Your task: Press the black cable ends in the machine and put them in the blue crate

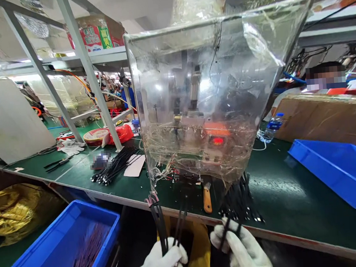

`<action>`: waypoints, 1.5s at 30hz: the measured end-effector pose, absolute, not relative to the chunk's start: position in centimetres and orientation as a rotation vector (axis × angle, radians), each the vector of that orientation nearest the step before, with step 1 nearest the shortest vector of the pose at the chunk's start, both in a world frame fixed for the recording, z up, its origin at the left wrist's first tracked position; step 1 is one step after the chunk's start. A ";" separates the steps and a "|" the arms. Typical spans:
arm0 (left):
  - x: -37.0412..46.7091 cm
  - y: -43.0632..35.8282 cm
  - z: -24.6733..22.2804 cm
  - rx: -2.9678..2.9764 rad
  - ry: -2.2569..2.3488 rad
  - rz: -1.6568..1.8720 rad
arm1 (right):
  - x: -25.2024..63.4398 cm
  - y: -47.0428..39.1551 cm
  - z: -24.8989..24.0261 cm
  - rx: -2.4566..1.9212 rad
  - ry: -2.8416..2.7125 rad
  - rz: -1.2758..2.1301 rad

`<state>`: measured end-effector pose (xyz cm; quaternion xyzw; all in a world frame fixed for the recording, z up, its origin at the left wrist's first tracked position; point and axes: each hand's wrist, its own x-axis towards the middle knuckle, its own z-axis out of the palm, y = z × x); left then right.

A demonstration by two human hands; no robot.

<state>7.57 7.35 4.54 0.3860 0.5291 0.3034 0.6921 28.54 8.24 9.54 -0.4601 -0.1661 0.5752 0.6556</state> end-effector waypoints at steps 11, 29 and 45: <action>2.9 2.0 -3.1 0.240 0.877 0.716 | 19.8 9.6 3.1 -1.170 -0.439 1.559; 9.0 6.3 5.7 -0.156 0.768 1.062 | 21.3 15.1 6.7 -1.142 -0.551 1.856; 6.9 6.1 4.5 -0.185 0.944 1.124 | 20.9 18.3 7.5 -1.125 -0.457 1.785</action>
